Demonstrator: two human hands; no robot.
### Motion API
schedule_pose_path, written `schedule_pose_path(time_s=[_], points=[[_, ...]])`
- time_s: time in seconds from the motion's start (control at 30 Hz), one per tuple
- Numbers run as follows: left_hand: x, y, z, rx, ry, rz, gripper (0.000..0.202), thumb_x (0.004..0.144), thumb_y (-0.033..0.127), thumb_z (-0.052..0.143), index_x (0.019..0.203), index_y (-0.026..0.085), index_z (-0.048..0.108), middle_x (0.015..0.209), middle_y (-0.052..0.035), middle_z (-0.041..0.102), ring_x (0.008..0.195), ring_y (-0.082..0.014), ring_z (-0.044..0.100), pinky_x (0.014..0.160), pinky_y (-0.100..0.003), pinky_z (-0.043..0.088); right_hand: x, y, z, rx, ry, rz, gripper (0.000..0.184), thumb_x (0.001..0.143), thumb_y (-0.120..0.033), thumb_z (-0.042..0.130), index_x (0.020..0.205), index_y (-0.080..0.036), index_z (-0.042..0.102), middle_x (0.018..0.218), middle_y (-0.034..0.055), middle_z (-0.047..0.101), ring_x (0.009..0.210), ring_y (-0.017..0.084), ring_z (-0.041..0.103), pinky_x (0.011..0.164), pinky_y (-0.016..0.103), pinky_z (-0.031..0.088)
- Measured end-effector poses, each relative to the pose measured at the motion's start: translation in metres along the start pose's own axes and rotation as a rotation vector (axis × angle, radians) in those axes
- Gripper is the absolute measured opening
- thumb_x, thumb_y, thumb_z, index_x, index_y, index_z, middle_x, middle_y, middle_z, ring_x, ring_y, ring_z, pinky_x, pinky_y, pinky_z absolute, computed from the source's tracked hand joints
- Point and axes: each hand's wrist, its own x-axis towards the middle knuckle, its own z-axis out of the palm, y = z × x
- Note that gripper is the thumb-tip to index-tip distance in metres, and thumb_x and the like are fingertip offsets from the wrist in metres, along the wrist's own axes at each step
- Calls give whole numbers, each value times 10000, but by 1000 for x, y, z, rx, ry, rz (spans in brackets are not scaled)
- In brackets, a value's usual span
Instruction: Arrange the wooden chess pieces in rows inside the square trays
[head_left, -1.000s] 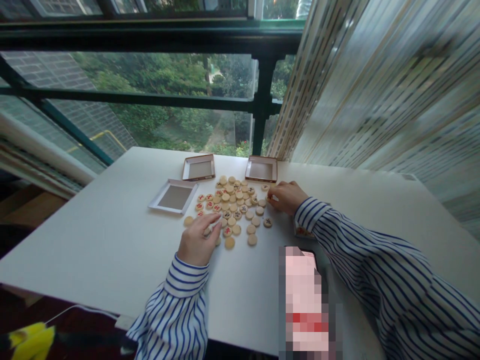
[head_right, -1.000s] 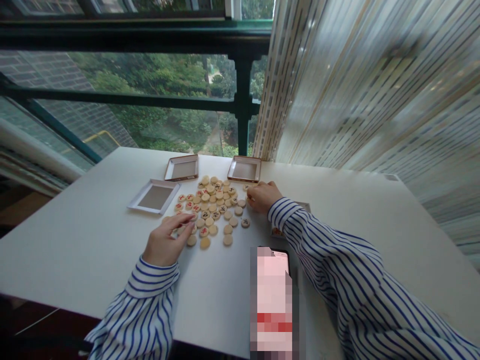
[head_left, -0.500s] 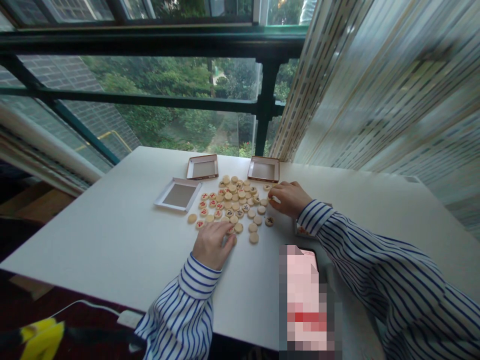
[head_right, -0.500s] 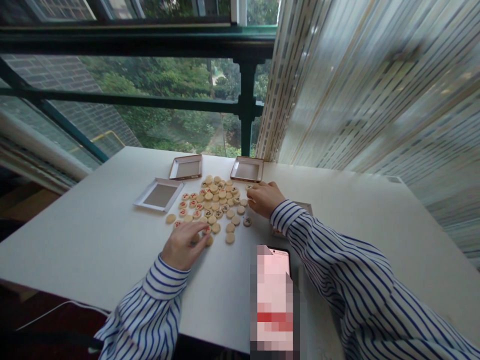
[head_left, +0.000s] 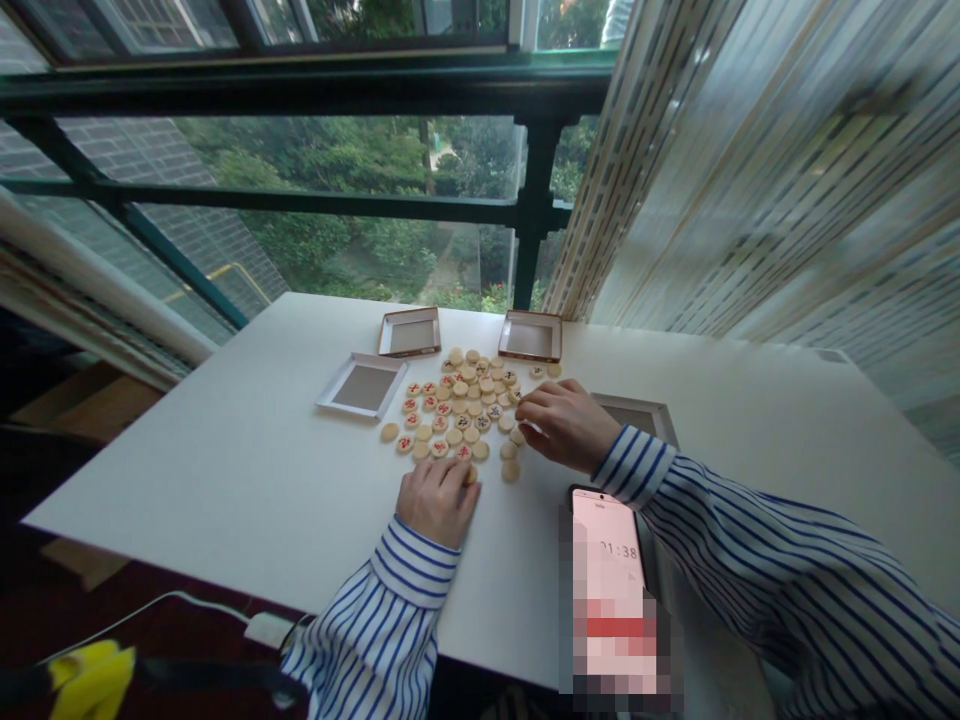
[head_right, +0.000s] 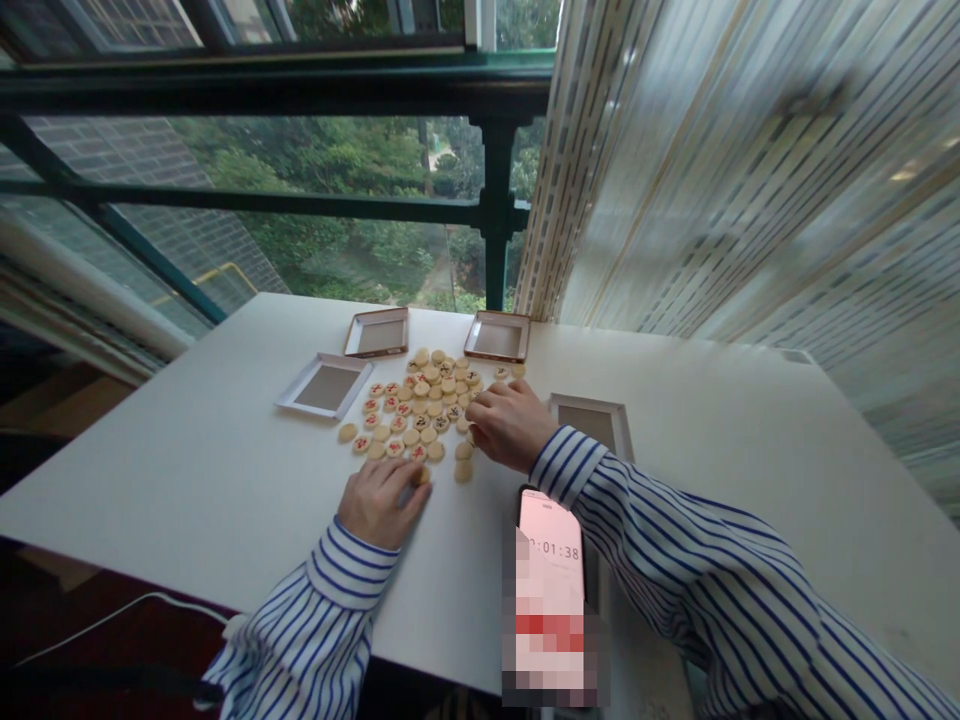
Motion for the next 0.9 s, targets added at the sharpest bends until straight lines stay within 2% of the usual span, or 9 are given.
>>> schedule_pose_path(time_s=[0.3, 0.47, 0.5, 0.67, 0.77, 0.9], points=[[-3, -2, 7, -50, 31, -37, 149, 719, 260, 571, 829, 194, 646, 837, -63, 667, 773, -217, 564, 684, -334, 417, -4, -9, 4, 10, 7, -40, 180, 830, -252, 422, 882, -181, 579, 933, 71, 623, 923, 189, 485, 774, 327, 237], [-3, -6, 4, -256, 12, -49, 185, 707, 240, 570, 867, 183, 644, 840, -65, 662, 795, -203, 577, 725, -342, 454, -5, -10, 4, 20, 3, -42, 188, 831, -248, 419, 895, -177, 581, 938, 82, 623, 925, 194, 484, 768, 327, 240], [-2, -5, 2, -321, 29, -84, 184, 701, 242, 578, 861, 179, 646, 837, -64, 662, 786, -194, 578, 717, -337, 460, -6, -11, 4, 22, 7, -43, 189, 831, -248, 418, 898, -179, 581, 937, 79, 623, 925, 194, 485, 769, 327, 240], [2, 3, -10, -720, 99, -475, 230, 657, 297, 640, 848, 172, 658, 799, -48, 652, 611, -120, 548, 539, -248, 452, -7, -13, 2, 35, 16, -42, 195, 830, -242, 416, 913, -183, 583, 934, 76, 623, 926, 191, 487, 772, 327, 242], [5, 4, -16, -993, 99, -688, 292, 596, 326, 690, 835, 158, 673, 722, -39, 663, 616, -122, 570, 564, -243, 470, -9, -15, 1, 46, 11, -46, 198, 829, -238, 418, 917, -179, 585, 933, 83, 622, 930, 190, 486, 774, 326, 244], [9, 0, -19, -1252, 73, -912, 393, 512, 341, 745, 836, 129, 680, 773, -75, 690, 646, -138, 604, 551, -241, 481, -10, -17, -1, 44, 19, -59, 190, 828, -241, 420, 902, -177, 584, 930, 81, 622, 921, 191, 482, 773, 326, 245]])
